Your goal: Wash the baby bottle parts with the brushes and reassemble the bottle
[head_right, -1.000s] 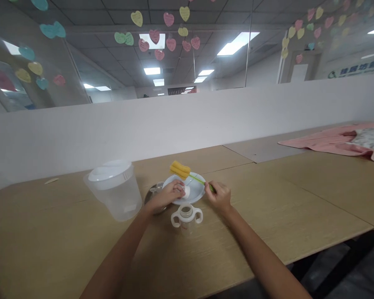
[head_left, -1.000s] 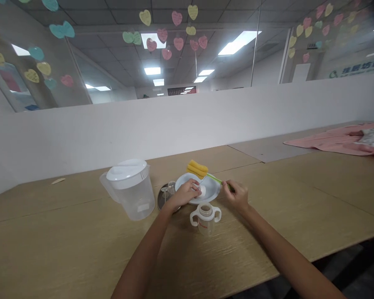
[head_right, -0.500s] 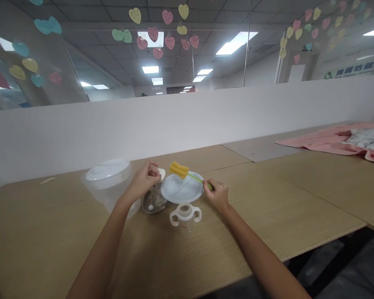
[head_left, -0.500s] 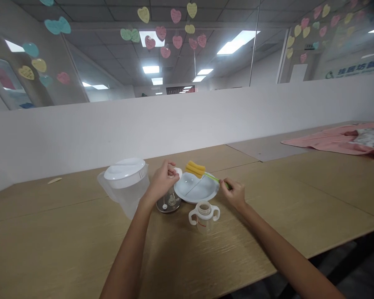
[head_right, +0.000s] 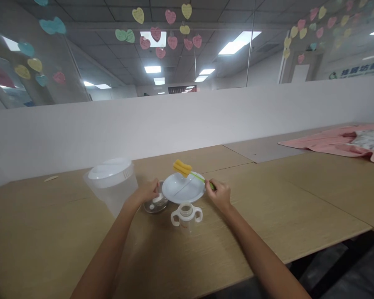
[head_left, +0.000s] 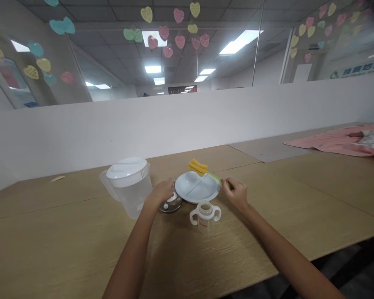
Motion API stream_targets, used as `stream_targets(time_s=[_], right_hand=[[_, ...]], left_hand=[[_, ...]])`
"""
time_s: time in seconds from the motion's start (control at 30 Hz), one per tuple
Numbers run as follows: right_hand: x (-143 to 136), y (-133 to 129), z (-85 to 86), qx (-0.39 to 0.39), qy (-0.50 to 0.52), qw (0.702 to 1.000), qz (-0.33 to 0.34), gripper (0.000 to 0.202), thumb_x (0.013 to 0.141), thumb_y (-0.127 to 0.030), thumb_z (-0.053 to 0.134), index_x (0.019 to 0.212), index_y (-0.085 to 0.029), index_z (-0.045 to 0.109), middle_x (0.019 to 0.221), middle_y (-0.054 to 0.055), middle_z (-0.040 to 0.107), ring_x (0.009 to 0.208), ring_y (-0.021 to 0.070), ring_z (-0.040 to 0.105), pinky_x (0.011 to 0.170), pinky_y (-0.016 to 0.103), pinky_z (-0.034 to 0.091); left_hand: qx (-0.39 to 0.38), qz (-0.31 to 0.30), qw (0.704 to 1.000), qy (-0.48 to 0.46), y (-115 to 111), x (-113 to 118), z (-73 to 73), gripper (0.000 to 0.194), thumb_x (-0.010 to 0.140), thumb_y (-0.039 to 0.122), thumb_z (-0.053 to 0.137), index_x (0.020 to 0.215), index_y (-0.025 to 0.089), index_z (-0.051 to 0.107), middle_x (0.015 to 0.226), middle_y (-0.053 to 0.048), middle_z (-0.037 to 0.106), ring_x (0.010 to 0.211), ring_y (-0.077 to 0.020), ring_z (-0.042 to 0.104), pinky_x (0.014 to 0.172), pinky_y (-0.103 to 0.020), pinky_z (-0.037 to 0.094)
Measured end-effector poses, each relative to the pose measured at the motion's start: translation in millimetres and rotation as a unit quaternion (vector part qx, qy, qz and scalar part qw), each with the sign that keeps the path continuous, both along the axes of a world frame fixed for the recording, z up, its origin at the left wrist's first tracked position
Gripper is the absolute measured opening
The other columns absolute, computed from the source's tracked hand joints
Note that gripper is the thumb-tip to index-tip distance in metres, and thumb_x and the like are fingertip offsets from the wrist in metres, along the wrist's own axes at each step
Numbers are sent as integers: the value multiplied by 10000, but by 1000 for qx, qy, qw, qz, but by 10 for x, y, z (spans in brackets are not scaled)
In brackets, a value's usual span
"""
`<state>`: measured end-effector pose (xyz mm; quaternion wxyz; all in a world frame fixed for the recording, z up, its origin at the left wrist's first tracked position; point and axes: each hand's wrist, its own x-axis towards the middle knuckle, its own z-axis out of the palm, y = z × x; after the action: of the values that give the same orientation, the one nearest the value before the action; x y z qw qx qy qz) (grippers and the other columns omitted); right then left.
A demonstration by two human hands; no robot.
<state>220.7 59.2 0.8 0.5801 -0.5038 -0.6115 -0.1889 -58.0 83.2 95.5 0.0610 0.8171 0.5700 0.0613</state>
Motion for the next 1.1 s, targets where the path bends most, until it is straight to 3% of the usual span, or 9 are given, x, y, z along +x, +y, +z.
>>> stream_targets(time_s=[0.47, 0.6, 0.67, 0.73, 0.77, 0.83, 0.9, 1.0, 1.1], right_hand=[[-14, -20, 34, -14, 41, 999, 2, 390, 866, -355, 455, 533, -161, 516, 449, -50, 358, 422, 65, 317, 458, 213, 248], [-6, -13, 29, -20, 37, 999, 0, 388, 870, -358, 450, 543, -161, 519, 460, -51, 351, 426, 66, 317, 463, 218, 244], [0, -5, 22, -25, 40, 999, -1, 386, 869, -360, 449, 546, -160, 517, 465, -51, 345, 429, 66, 314, 467, 219, 245], [2, -3, 19, -29, 47, 998, -1, 383, 867, -361, 447, 550, -159, 518, 469, -49, 350, 435, 67, 322, 474, 218, 253], [0, -6, 20, -31, 51, 998, 0, 382, 867, -364, 446, 553, -159, 521, 471, -48, 358, 438, 68, 329, 479, 217, 258], [-8, -19, 28, -37, 58, 998, 6, 388, 866, -375, 441, 555, -159, 525, 471, -45, 374, 441, 70, 337, 483, 215, 264], [-18, -37, 43, -47, 63, 997, 10, 401, 863, -393, 434, 550, -160, 524, 467, -44, 383, 442, 72, 337, 485, 215, 266], [-27, -56, 72, -72, 75, 994, 8, 420, 863, -428, 412, 560, -160, 524, 471, -42, 392, 449, 74, 334, 497, 217, 267], [-14, -41, 88, -123, 101, 987, 7, 428, 860, -470, 391, 608, -161, 545, 496, -33, 428, 479, 87, 365, 520, 224, 275]], left_hand=[[-7, 4, 999, 39, 87, 46, -92, 149, 657, 125, 638, 787, 199, 636, 866, -40, 693, 832, -196, 634, 666, -228, 416], [-17, 33, 998, 55, -14, 55, 46, 94, 693, 127, 599, 753, 167, 660, 866, -103, 700, 830, -241, 644, 671, -265, 424], [-23, 28, 998, 51, -164, 105, 171, 136, 729, 175, 590, 832, 166, 678, 891, -116, 701, 848, -250, 644, 692, -276, 430], [-31, -12, 999, 25, -377, 210, 280, 272, 776, 303, 577, 1024, 222, 653, 986, -72, 695, 902, -228, 636, 723, -261, 434], [-39, -48, 998, 3, -493, 284, 313, 379, 786, 387, 570, 1146, 270, 597, 1036, -39, 685, 935, -213, 629, 741, -249, 436], [-57, -149, 985, -65, -702, 459, 319, 594, 723, 460, 633, 1269, 266, 506, 1165, -63, 630, 1029, -247, 594, 776, -263, 437], [-63, -185, 980, -36, -837, 628, 262, 638, 641, 418, 711, 1227, 241, 533, 1163, -87, 618, 1046, -282, 577, 779, -283, 439], [-99, -221, 970, 34, -875, 770, 178, 527, 646, 369, 704, 1128, 204, 571, 1094, -84, 628, 978, -268, 593, 756, -296, 448], [-124, -259, 958, 0, -834, 739, 244, 519, 667, 364, 692, 1145, 217, 551, 1131, -58, 609, 994, -240, 583, 783, -286, 442]])
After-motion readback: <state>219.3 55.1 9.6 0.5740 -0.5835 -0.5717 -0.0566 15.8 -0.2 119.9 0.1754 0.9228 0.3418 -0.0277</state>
